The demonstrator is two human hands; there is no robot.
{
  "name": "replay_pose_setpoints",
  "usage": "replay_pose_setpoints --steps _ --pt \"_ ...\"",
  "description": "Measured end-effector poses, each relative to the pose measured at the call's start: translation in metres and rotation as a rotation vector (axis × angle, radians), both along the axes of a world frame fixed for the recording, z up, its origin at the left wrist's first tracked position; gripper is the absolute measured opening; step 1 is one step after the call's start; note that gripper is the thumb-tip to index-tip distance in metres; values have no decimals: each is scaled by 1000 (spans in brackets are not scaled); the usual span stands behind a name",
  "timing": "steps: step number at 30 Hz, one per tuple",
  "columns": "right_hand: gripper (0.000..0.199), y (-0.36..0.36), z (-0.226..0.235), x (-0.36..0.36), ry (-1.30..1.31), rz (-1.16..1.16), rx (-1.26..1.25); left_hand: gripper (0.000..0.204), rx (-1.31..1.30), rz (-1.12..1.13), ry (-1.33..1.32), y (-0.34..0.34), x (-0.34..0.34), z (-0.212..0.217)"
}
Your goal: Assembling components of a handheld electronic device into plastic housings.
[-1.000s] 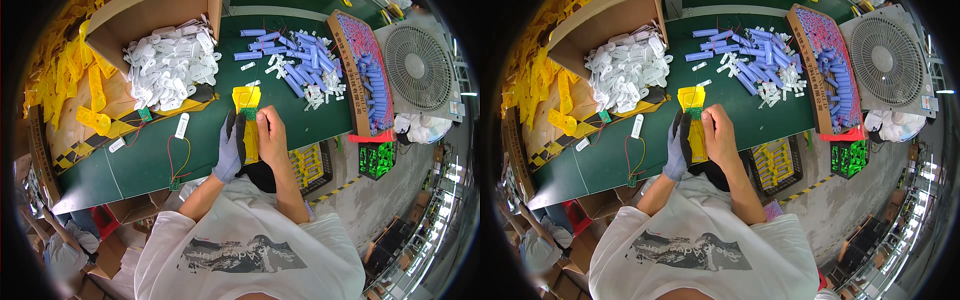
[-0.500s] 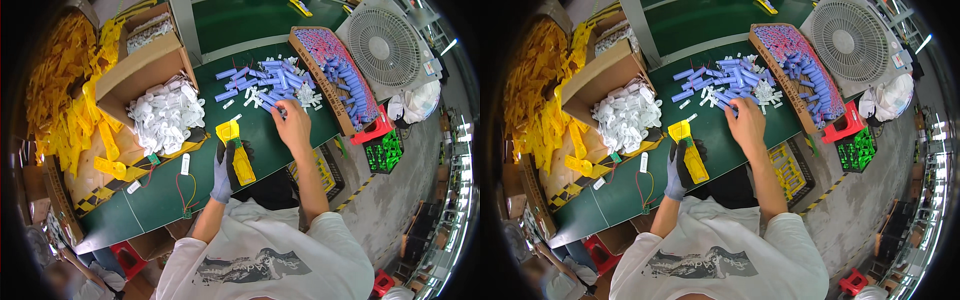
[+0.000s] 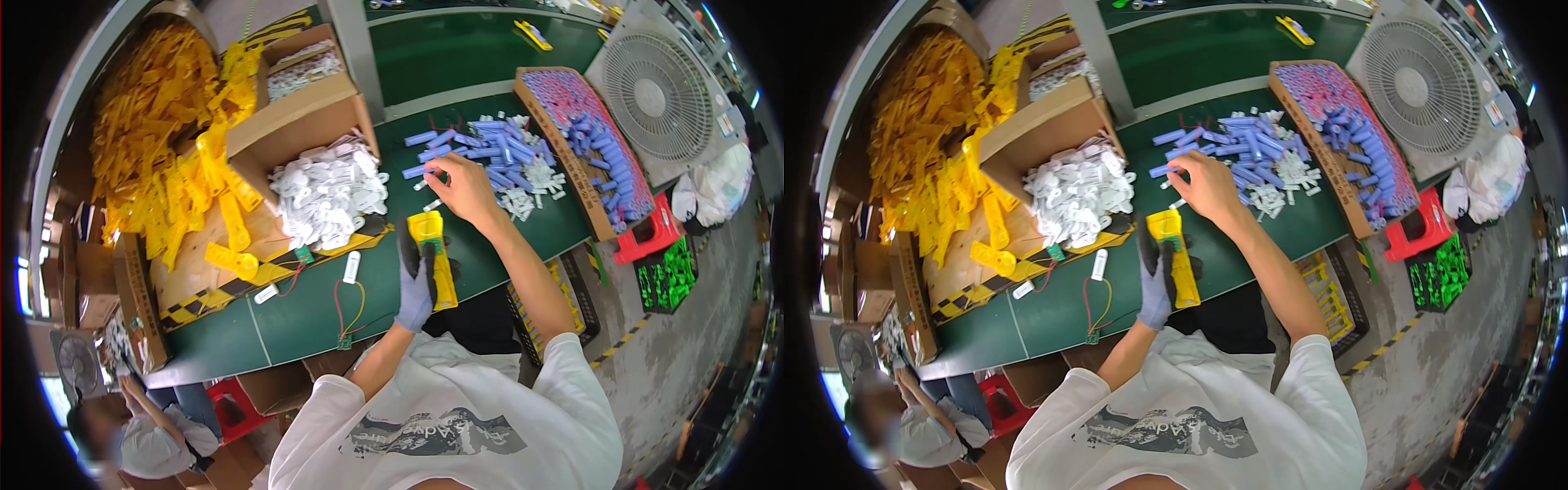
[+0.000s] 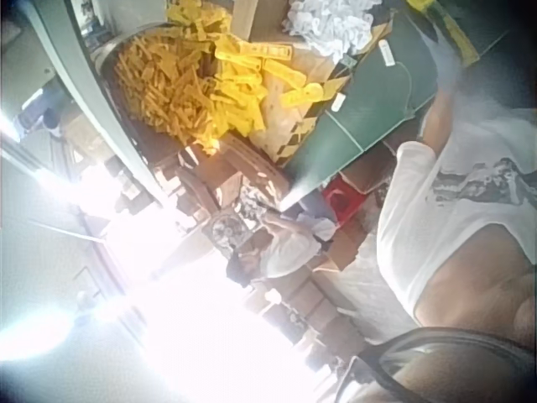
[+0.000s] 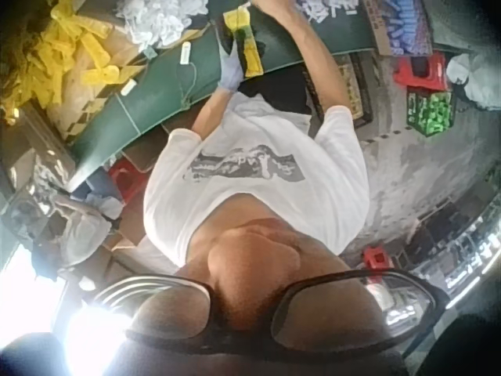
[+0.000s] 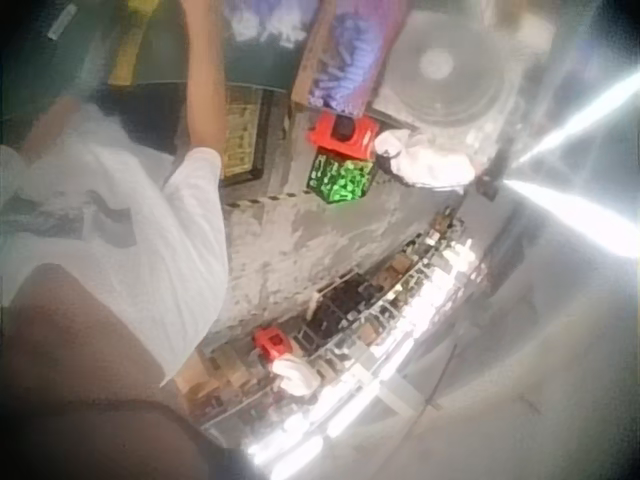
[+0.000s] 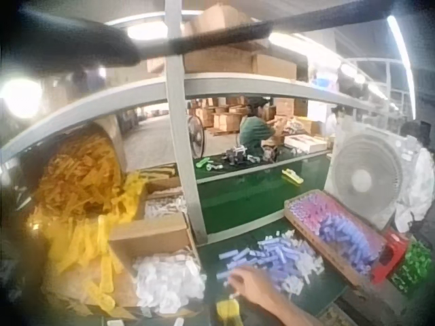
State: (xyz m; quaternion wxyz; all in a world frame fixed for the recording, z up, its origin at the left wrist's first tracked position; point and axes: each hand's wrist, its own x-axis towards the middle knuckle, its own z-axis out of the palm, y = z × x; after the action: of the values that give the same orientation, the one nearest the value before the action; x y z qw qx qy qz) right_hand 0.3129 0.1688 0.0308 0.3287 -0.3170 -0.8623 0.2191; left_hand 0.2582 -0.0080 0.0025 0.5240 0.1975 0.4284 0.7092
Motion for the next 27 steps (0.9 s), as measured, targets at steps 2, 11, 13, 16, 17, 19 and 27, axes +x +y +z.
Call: replay_pose_setpoints --steps 2,11,13,16,17,19,27 --pt "21 0 3 -18 10 90 -33 65 36 -33 -25 -4 -1 0" --pt "23 -5 -14 -62 -82 168 -251 50 42 53 29 -11 -3 4" --pt "22 -5 -16 -54 -36 123 -276 46 -33 83 -33 -8 -10 7" --pt "15 -8 -16 -33 180 101 -347 44 -42 33 131 -1 -36 2" --pt "14 -16 -3 -23 240 98 -458 42 -40 40 179 1 -45 4" --pt "13 -27 1 -2 311 89 -518 40 -17 38 232 8 -56 8" --pt "20 -79 -24 39 497 401 -1166 29 20 18 564 16 -58 -2"
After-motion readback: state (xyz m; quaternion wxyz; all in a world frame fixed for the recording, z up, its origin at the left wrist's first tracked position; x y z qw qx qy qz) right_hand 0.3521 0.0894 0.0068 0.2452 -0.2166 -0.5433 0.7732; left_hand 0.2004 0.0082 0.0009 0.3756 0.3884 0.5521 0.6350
